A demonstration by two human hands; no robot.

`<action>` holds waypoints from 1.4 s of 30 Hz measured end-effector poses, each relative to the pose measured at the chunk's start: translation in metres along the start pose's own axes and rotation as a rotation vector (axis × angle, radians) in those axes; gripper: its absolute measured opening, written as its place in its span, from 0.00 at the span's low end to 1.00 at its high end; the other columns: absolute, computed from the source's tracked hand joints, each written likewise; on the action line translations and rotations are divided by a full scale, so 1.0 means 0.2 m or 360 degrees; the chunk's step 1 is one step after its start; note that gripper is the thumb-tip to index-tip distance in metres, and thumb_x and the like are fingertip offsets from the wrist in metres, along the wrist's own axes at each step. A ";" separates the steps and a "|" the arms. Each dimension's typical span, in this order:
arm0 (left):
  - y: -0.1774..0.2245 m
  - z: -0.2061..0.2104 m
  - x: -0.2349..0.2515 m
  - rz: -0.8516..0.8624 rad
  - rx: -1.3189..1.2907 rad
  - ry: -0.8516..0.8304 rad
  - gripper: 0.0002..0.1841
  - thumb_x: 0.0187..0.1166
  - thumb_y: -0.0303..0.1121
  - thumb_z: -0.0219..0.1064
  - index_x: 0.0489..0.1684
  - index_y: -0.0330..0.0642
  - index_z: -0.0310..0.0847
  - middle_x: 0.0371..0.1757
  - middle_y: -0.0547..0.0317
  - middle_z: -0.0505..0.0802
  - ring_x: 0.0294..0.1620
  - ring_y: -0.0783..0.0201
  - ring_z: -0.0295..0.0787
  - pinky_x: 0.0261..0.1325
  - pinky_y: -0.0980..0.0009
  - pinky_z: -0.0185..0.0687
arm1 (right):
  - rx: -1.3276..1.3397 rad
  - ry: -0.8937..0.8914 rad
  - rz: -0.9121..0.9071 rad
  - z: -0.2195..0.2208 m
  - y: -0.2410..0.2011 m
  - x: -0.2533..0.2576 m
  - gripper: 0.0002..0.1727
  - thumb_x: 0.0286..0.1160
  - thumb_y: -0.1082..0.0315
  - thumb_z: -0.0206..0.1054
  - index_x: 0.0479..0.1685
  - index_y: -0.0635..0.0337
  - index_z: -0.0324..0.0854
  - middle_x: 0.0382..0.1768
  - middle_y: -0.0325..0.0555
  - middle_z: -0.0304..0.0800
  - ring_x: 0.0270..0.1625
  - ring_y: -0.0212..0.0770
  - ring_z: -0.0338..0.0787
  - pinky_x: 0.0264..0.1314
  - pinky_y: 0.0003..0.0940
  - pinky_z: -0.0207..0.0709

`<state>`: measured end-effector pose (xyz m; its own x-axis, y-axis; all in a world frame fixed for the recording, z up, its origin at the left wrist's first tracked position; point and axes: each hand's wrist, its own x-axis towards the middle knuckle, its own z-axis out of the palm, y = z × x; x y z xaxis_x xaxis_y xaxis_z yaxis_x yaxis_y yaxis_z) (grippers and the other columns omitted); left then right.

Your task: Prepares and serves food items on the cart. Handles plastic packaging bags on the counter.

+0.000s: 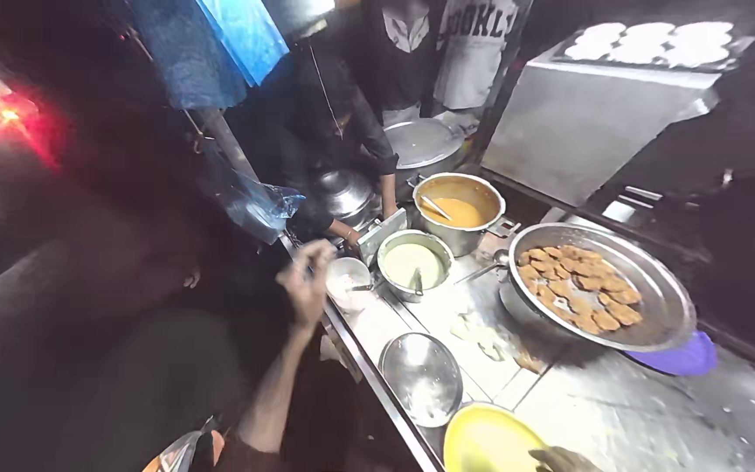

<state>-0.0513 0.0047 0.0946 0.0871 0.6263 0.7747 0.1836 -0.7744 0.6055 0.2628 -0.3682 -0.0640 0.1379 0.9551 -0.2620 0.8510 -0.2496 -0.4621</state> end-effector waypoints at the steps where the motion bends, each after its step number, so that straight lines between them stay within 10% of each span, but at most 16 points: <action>1: 0.04 -0.07 0.18 0.0112 -0.0009 0.0138 0.09 0.83 0.25 0.65 0.53 0.29 0.84 0.45 0.51 0.96 0.43 0.58 0.96 0.52 0.57 0.95 | -0.0052 0.0188 -0.0237 -0.13 -0.16 0.12 0.14 0.86 0.64 0.60 0.56 0.56 0.90 0.51 0.56 0.94 0.53 0.60 0.94 0.51 0.63 0.87; 4: 0.17 -0.18 0.64 0.0497 0.0010 0.0397 0.12 0.89 0.29 0.59 0.62 0.29 0.77 0.51 0.50 0.94 0.49 0.56 0.94 0.55 0.56 0.93 | -0.0221 0.1142 -0.1036 -0.64 -0.81 0.69 0.14 0.82 0.68 0.62 0.60 0.48 0.88 0.51 0.49 0.93 0.48 0.51 0.93 0.42 0.48 0.88; 9: 0.30 -0.20 1.04 0.0739 0.0002 0.0508 0.20 0.83 0.28 0.66 0.67 0.25 0.71 0.54 0.46 0.91 0.50 0.56 0.90 0.48 0.60 0.91 | -0.0551 0.1895 -0.1462 -1.48 -1.93 1.60 0.40 0.85 0.48 0.62 0.95 0.49 0.54 0.90 0.58 0.61 0.82 0.57 0.74 0.72 0.50 0.76; 12: 0.36 -0.26 1.13 0.0589 0.0213 0.0456 0.30 0.76 0.37 0.76 0.71 0.31 0.71 0.60 0.49 0.86 0.54 0.60 0.88 0.41 0.68 0.91 | -0.0437 0.2261 -0.1695 -1.67 -2.21 1.86 0.19 0.86 0.61 0.61 0.71 0.50 0.85 0.67 0.52 0.88 0.66 0.55 0.86 0.61 0.47 0.80; 14: 0.37 -0.32 1.20 0.0496 0.0334 0.0347 0.37 0.71 0.46 0.80 0.74 0.34 0.69 0.60 0.52 0.87 0.53 0.63 0.89 0.40 0.71 0.90 | -0.0166 0.2271 -0.1681 -1.71 -2.26 1.82 0.12 0.84 0.67 0.62 0.53 0.51 0.93 0.46 0.46 0.95 0.58 0.50 0.90 0.60 0.44 0.81; 18: 0.34 -0.33 1.37 0.0381 0.0427 0.0187 0.40 0.71 0.56 0.77 0.75 0.38 0.70 0.50 0.60 0.94 0.46 0.69 0.94 0.45 0.69 0.93 | 0.0267 0.2434 -0.1515 -1.73 -2.24 1.73 0.06 0.72 0.65 0.74 0.39 0.53 0.95 0.40 0.42 0.96 0.50 0.44 0.91 0.52 0.39 0.82; 23: 0.28 -0.28 1.45 0.0401 0.0197 0.0226 0.26 0.76 0.32 0.72 0.72 0.35 0.71 0.46 0.58 0.93 0.39 0.66 0.94 0.39 0.66 0.95 | -0.0349 0.2098 -0.1458 -1.69 -2.22 1.82 0.40 0.70 0.49 0.75 0.87 0.44 0.70 0.83 0.49 0.73 0.83 0.55 0.71 0.78 0.52 0.69; 25: 0.27 -0.27 1.45 0.0537 0.0133 0.0262 0.23 0.78 0.30 0.70 0.70 0.33 0.71 0.44 0.58 0.93 0.39 0.66 0.93 0.39 0.68 0.93 | -0.0284 0.2279 -0.1587 -1.69 -2.23 1.88 0.17 0.83 0.64 0.65 0.67 0.46 0.88 0.65 0.45 0.90 0.71 0.51 0.83 0.67 0.47 0.75; 29: 0.25 -0.32 1.42 0.0724 0.0119 0.0374 0.21 0.83 0.31 0.65 0.69 0.29 0.71 0.47 0.54 0.91 0.45 0.65 0.89 0.49 0.68 0.87 | 0.0061 0.2411 -0.1718 -1.69 -2.31 1.81 0.10 0.80 0.71 0.67 0.45 0.53 0.96 0.40 0.43 0.96 0.51 0.45 0.90 0.53 0.39 0.81; 33: 0.30 -0.33 1.42 0.0730 0.0009 0.0270 0.38 0.79 0.39 0.74 0.80 0.27 0.55 0.56 0.47 0.88 0.57 0.57 0.88 0.62 0.61 0.88 | 0.0222 0.2349 -0.1802 -1.68 -2.35 1.76 0.06 0.75 0.67 0.73 0.44 0.55 0.94 0.50 0.44 0.96 0.63 0.45 0.90 0.63 0.40 0.84; 37: 0.31 -0.32 1.43 0.0671 -0.0063 0.0167 0.37 0.73 0.31 0.78 0.79 0.29 0.61 0.62 0.48 0.90 0.63 0.55 0.90 0.67 0.58 0.89 | 0.0664 0.2216 -0.1936 -1.65 -2.41 1.72 0.05 0.64 0.76 0.76 0.37 0.64 0.90 0.35 0.46 0.94 0.43 0.40 0.93 0.44 0.36 0.87; 42: 0.22 -0.40 1.48 0.0831 -0.0077 0.0419 0.29 0.73 0.24 0.77 0.71 0.24 0.68 0.58 0.46 0.90 0.59 0.55 0.89 0.66 0.57 0.87 | 0.1367 0.1597 -0.2194 -1.73 -2.33 1.75 0.19 0.72 0.83 0.69 0.63 0.72 0.86 0.47 0.54 0.94 0.46 0.38 0.94 0.52 0.35 0.92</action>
<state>-0.0952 0.1491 0.3639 -0.0933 0.1222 0.9881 0.1363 -0.9815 0.1343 0.0897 0.1368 0.3538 0.1502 0.1794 0.9722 0.2092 0.9554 -0.2086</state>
